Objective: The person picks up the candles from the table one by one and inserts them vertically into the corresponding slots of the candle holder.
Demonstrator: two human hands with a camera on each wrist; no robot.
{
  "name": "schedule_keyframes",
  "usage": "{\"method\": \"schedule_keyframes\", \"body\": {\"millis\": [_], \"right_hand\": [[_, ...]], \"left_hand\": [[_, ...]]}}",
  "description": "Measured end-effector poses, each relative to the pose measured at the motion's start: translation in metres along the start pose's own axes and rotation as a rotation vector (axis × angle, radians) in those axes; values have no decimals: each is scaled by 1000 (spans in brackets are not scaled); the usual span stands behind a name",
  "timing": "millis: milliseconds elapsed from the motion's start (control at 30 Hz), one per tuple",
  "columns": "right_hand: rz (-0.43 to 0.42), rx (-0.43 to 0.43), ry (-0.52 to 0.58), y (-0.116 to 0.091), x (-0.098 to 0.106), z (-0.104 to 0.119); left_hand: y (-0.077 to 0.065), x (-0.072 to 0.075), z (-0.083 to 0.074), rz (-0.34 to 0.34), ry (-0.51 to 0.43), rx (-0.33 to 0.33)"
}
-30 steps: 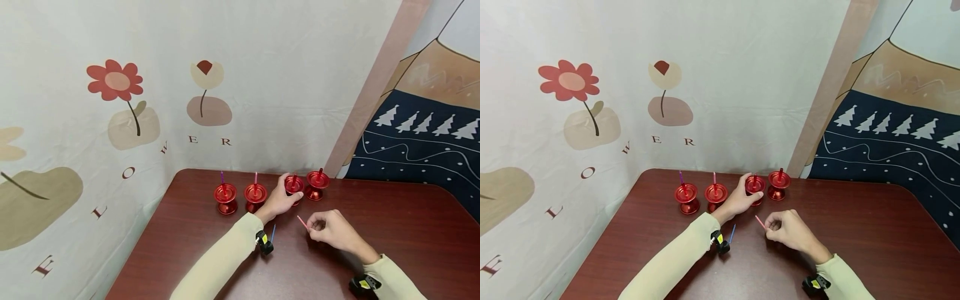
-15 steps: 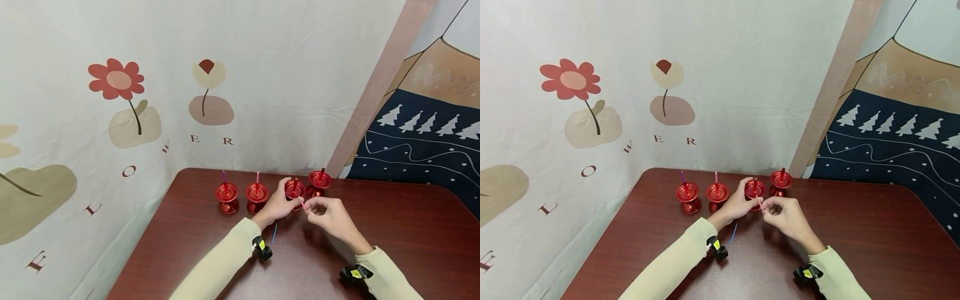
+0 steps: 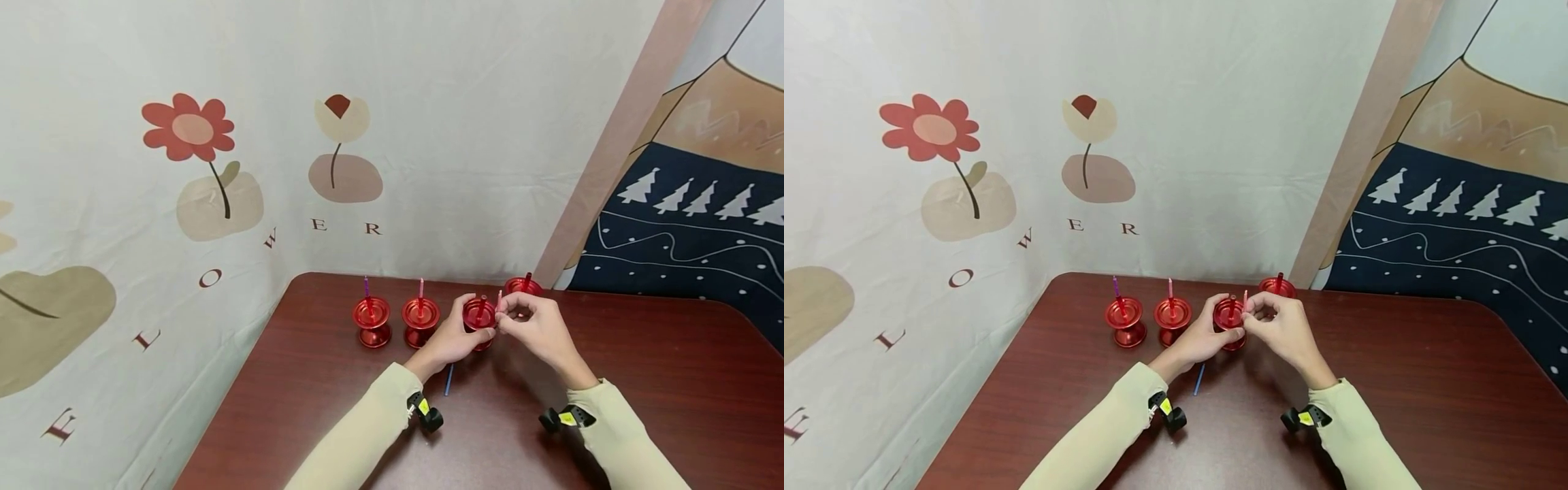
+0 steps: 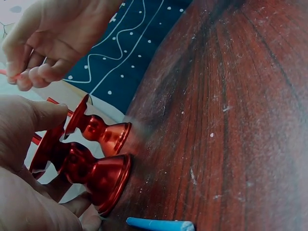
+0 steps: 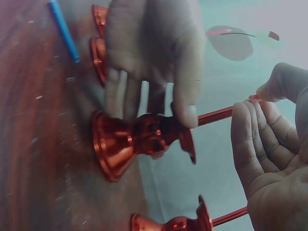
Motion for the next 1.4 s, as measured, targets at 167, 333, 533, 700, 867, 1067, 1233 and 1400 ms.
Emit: {"method": "schedule_keyframes", "body": {"millis": [167, 333, 533, 700, 867, 1067, 1233, 1400], "right_hand": [[-26, -19, 29, 12, -1, 3], [-82, -27, -2, 20, -3, 5], [-118, -28, 13, 22, -7, 2], [-137, -1, 59, 24, -8, -3], [-137, 10, 63, 25, -8, -3], [-140, 30, 36, 26, -10, 2], [-153, 64, -26, 27, -12, 1], [-154, 78, -56, 27, -12, 1]], "left_hand": [[-2, 1, 0, 10, -28, 0], [-2, 1, 2, 3, -39, 5], [-1, 0, 6, 2, -55, -5], [-2, 0, 5, 2, -64, -6], [-1, 1, 5, -1, -71, -7], [-2, 2, 2, -1, -73, -14], [-3, 2, 2, 4, -82, -14], [-3, 1, 3, 8, -87, -15]]}}
Point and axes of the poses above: each hand's wrist, its own y-axis towards the middle knuckle, its own x-axis out of the back of the hand, z = x × y, the point moved 5 cm from there along y, towards the middle knuckle, and after that the axes turned 14 degrees about -y, right-handed, at the moved point
